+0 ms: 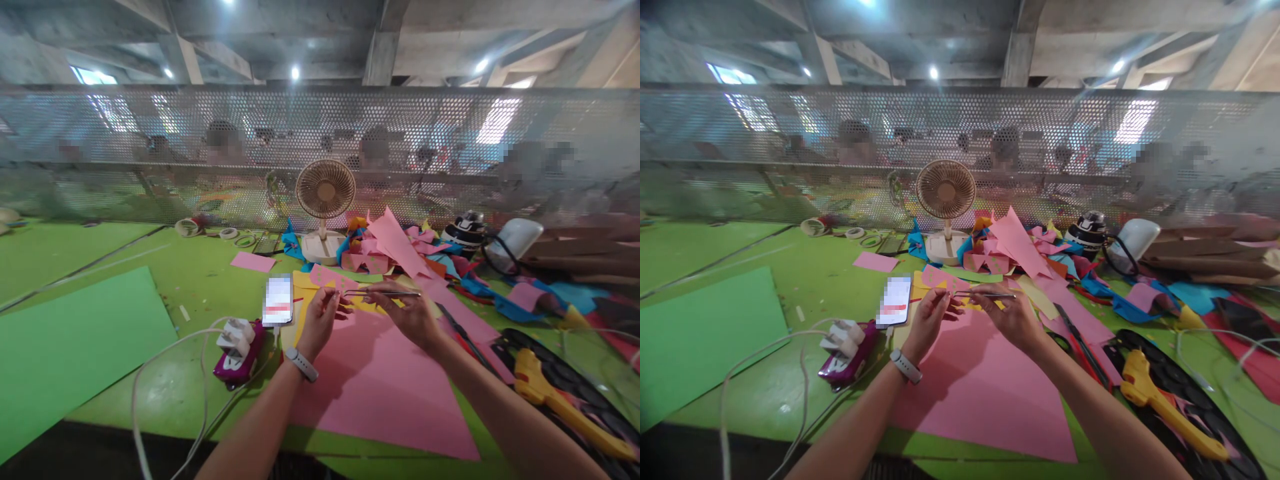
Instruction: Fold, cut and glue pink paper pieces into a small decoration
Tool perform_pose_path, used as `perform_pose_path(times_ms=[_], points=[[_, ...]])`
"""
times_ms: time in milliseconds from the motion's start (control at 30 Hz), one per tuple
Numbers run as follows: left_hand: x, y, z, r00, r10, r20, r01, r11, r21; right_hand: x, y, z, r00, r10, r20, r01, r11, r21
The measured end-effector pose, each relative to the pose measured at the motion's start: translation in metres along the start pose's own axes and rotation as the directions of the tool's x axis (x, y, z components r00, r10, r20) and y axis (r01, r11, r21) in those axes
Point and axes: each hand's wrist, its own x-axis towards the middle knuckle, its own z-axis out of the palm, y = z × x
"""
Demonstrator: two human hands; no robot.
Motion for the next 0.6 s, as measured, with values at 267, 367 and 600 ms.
perform_pose_path(times_ms=[267,367,600], points=[[-0.0001,0.0003,0.0004,1.000,0.009,-0.006,-0.009,1.000,0.009,-0.0011,-0.0006,0.0019,1.000,-0.005,-0.023,0.006,1.000,0.018],[-0.0006,0.0013,0.0003,1.000,0.016,0.002,-0.016,1.000,0.009,-0.0014,-0.0026,0.0039,0.997,0.074,-0.021,-0.071,0.993,0.096],[-0.0016,0.0032,0.0008,1.000,0.010,0.000,-0.010,1.000,-0.005,-0.0021,-0.0053,0.0071,0.986,0.164,-0.022,-0.156,0.966,0.206]])
